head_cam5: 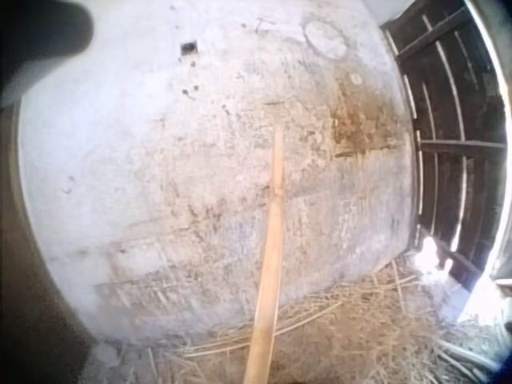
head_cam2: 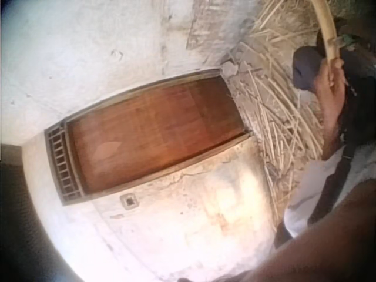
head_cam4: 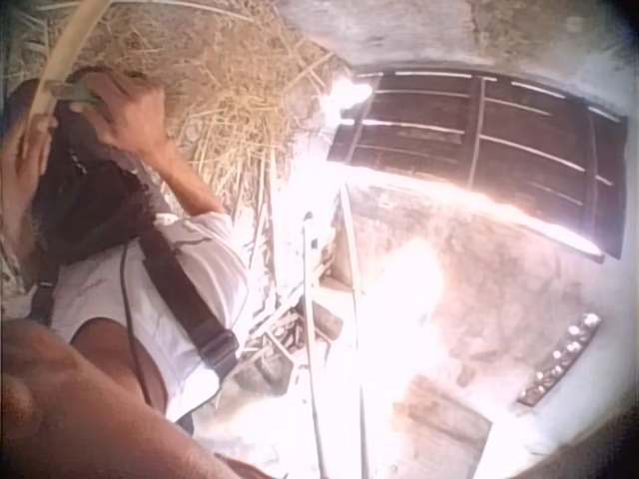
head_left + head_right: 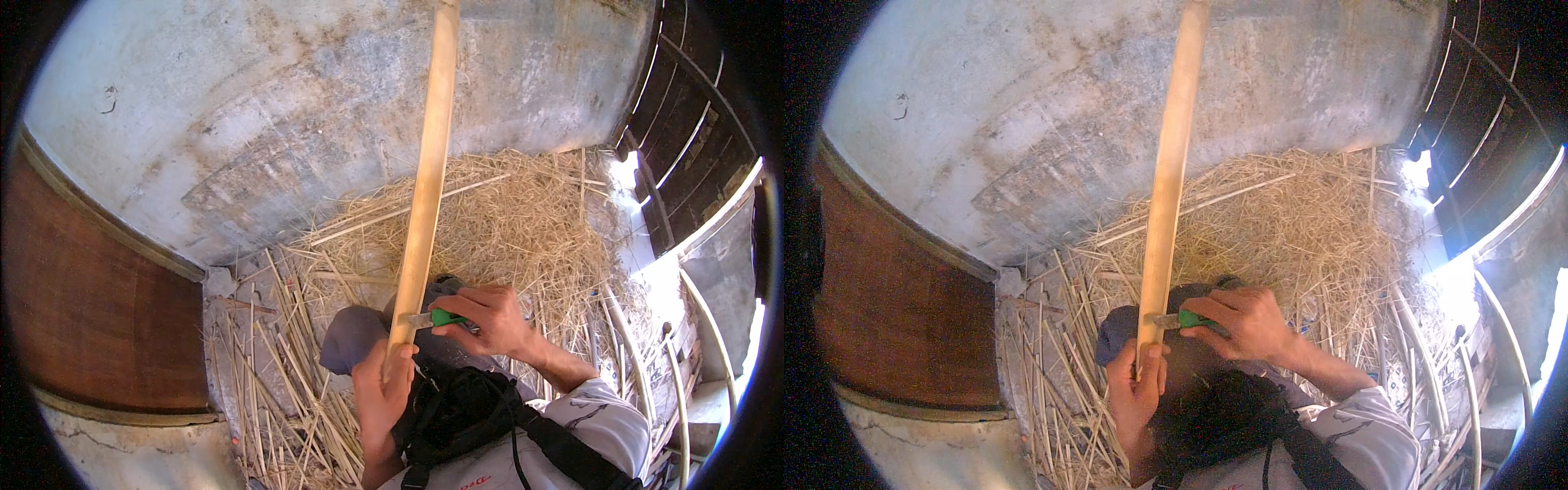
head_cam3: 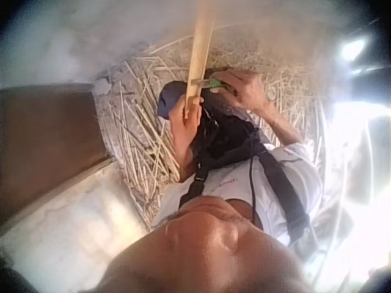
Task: The person uses a utility knife to shave thin strips from a length of bamboo while sitting on a straw-covered floor.
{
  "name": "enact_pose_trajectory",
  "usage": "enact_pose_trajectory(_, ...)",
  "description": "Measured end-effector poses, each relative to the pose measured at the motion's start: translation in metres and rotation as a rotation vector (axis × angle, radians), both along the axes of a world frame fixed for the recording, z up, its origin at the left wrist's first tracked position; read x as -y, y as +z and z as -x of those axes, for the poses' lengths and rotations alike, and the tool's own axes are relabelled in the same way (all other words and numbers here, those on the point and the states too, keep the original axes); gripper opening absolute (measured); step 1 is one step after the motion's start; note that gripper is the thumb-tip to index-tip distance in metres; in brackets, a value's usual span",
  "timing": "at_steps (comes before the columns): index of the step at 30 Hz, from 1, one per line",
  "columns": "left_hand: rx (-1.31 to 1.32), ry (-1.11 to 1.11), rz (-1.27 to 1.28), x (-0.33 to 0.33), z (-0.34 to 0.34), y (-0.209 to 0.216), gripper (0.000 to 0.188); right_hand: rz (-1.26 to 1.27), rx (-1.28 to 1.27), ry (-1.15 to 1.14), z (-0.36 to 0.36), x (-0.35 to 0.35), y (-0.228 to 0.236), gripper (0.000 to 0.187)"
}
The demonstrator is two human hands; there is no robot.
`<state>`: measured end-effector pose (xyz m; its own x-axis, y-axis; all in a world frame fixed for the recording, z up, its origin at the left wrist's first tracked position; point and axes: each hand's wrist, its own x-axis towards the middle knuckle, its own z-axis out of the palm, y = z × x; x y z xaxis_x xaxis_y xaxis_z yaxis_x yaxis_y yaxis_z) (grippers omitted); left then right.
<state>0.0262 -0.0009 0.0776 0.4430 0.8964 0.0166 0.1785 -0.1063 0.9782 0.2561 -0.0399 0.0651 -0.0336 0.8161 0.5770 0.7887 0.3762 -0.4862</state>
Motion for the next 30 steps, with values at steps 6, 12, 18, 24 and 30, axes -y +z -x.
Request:
enact_pose_trajectory(6, 0.013, 0.047, 0.065, 0.005, -0.002, 0.005, 0.027, -0.023, 0.034, -0.07, 0.001, 0.002, 0.01, 0.036)
enact_pose_trajectory(12, -0.022, 0.09, 0.019, 0.008, -0.002, 0.002, 0.026, -0.046, 0.056, -0.121, 0.001, 0.001, 0.012, 0.036)
enact_pose_trajectory(18, -0.059, 0.134, 0.009, 0.011, 0.002, -0.007, 0.027, -0.046, 0.05, -0.131, -0.002, -0.001, 0.011, 0.037)
enact_pose_trajectory(24, -0.083, 0.116, -0.081, 0.013, 0.01, -0.019, 0.029, -0.027, 0.036, -0.133, -0.003, -0.003, 0.013, 0.037)
enact_pose_trajectory(30, -0.121, 0.141, -0.06, 0.017, 0.013, -0.011, 0.026, 0.002, 0.022, -0.153, -0.004, -0.006, 0.013, 0.035)
